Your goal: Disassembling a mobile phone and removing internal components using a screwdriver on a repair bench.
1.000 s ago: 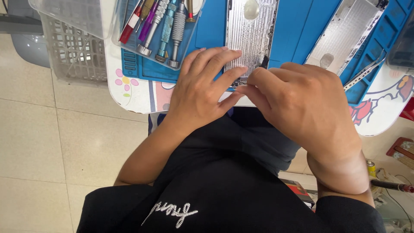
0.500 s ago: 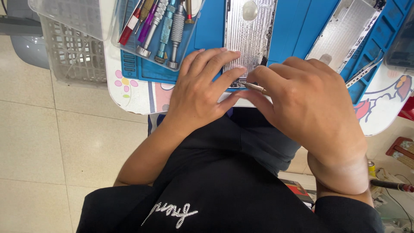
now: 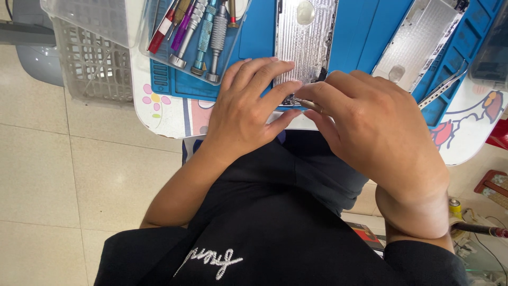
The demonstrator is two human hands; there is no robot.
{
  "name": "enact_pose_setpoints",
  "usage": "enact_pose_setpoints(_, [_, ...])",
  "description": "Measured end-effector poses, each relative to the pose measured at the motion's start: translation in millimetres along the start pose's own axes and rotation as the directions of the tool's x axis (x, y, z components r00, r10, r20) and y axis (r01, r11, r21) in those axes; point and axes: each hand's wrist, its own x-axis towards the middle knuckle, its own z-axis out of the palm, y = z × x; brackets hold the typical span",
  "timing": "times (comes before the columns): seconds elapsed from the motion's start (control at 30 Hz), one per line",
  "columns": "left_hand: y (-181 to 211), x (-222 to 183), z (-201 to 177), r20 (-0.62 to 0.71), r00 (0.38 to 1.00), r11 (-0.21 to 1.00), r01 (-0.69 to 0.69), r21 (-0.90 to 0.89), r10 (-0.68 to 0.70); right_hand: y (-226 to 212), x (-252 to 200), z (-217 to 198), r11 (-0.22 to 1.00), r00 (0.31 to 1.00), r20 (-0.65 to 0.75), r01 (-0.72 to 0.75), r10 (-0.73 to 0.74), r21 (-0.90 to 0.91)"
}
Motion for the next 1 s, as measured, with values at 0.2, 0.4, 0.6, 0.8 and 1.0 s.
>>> enact_pose_setpoints(0.2, [-1,-1,1,0.003,1.0,1.0,-0.005,0.008,0.005,-3,6,-7,0.996,0.997,-0.04,0.074,-0.072,0.04])
enact_pose_setpoints(0.4, [-1,0,0,0.015,1.0,1.0,-0.003,0.016,0.003,2,1,1,1.0,1.0,-0.023,0.004,-0.005,-0.011])
enact_pose_setpoints(0.6, [-2,-1,2,0.011,1.0,1.0,-0.002,0.003,0.002,-2,0,-1,0.992,0.999,-0.041,0.026,-0.021,0.12])
enact_pose_setpoints(0.8, [-2,-2,3,0.005,1.0,1.0,-0.008,0.013,0.008,-2,1,-6,0.987,0.995,-0.085,0.064,-0.052,0.145])
enact_pose_setpoints(1.0, [0,-1,0,0.0,1.0,1.0,-0.009,0.015,0.009,5,-8,-11,0.983,0.994,-0.11,0.03,-0.01,0.18])
